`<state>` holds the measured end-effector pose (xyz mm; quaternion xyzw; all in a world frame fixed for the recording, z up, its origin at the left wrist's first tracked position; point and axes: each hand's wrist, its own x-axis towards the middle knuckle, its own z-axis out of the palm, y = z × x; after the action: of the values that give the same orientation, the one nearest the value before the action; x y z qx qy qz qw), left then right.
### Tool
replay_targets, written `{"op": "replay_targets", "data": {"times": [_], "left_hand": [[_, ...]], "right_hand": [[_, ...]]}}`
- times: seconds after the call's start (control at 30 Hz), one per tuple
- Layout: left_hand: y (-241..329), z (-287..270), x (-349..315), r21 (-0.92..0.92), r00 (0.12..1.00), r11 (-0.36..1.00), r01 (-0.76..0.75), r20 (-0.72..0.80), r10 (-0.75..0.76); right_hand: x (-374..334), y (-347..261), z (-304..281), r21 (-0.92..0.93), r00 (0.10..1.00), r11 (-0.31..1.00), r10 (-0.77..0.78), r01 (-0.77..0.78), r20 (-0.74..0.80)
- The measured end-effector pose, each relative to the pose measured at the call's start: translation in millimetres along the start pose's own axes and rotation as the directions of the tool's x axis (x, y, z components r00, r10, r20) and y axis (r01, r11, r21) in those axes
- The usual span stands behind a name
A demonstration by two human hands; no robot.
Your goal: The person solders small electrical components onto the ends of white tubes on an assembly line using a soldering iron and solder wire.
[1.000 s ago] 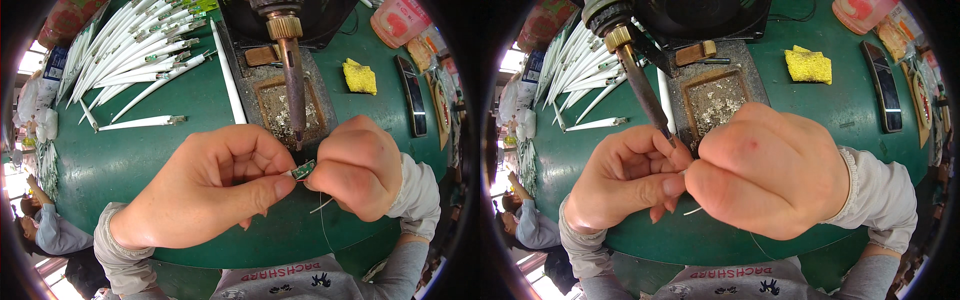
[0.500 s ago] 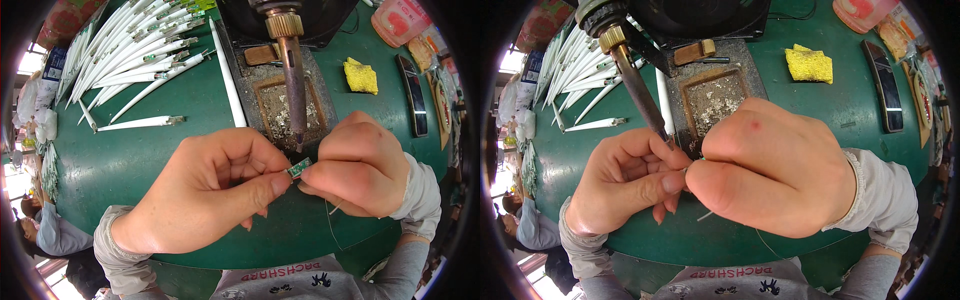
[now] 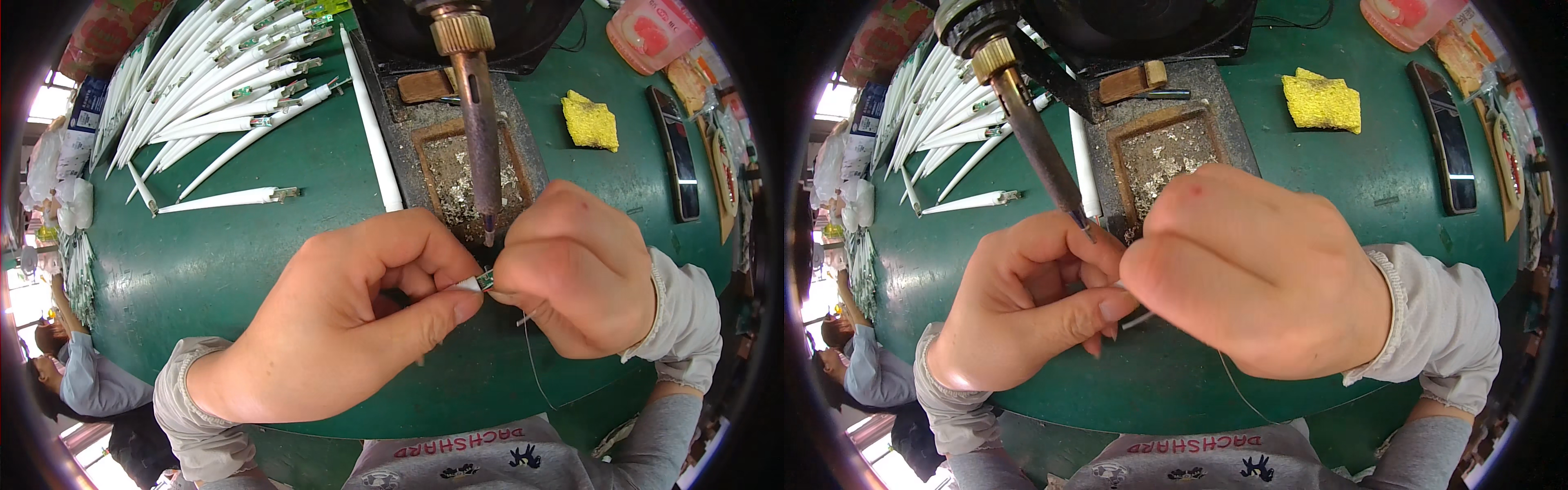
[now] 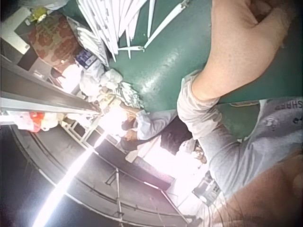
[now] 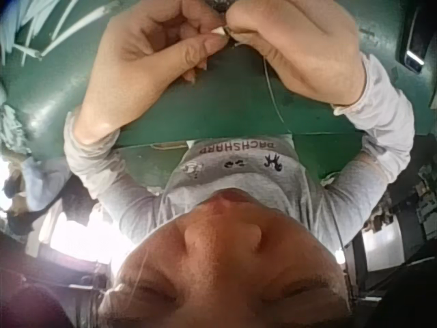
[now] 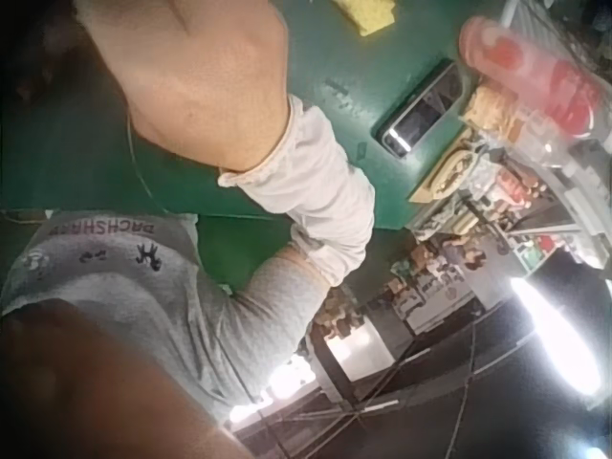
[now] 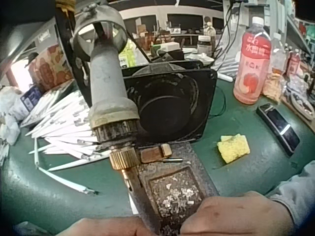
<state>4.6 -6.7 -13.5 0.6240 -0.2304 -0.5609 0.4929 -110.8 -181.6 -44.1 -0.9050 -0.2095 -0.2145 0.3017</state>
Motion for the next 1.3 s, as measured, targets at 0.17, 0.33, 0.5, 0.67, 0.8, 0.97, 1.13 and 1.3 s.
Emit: {"op": "replay_targets", "data": {"times": [0.17,0.33,0.5,0.67,0.8,0.97,1.13,1.3], "left_hand": [[-9,0,1,0.156,0.992,0.98,-0.124,-0.012,0.127],[-8,0,0,0.133,0.993,0.985,-0.112,-0.021,0.116],[-3,1,-1,0.01,0.983,0.991,-0.135,-0.124,0.135],[-2,0,5,0.002,0.962,0.973,-0.229,-0.154,0.227],[0,1,4,0.022,0.94,0.958,-0.285,-0.188,0.284],[4,1,3,0.028,0.942,0.964,-0.265,-0.205,0.265],[5,2,3,0.033,0.947,0.968,-0.247,-0.205,0.249],[3,2,0,0.051,0.937,0.951,-0.305,-0.164,0.309]], "right_hand": [[4,-4,-1,0.112,0.983,0.977,0.179,-0.183,0.046],[9,-4,-11,0.183,0.977,0.961,0.191,-0.205,0.092],[17,-4,-28,0.462,0.799,0.654,0.526,-0.599,0.292],[10,4,-38,0.291,0.878,0.865,0.287,-0.41,0.384],[14,-10,-29,0.448,0.804,0.668,0.509,-0.595,0.309],[14,-12,-25,0.386,0.84,0.746,0.491,-0.543,0.232],[13,-13,-25,0.365,0.858,0.777,0.483,-0.513,0.178],[10,-13,-25,0.353,0.903,0.831,0.406,-0.429,0.141]]}}
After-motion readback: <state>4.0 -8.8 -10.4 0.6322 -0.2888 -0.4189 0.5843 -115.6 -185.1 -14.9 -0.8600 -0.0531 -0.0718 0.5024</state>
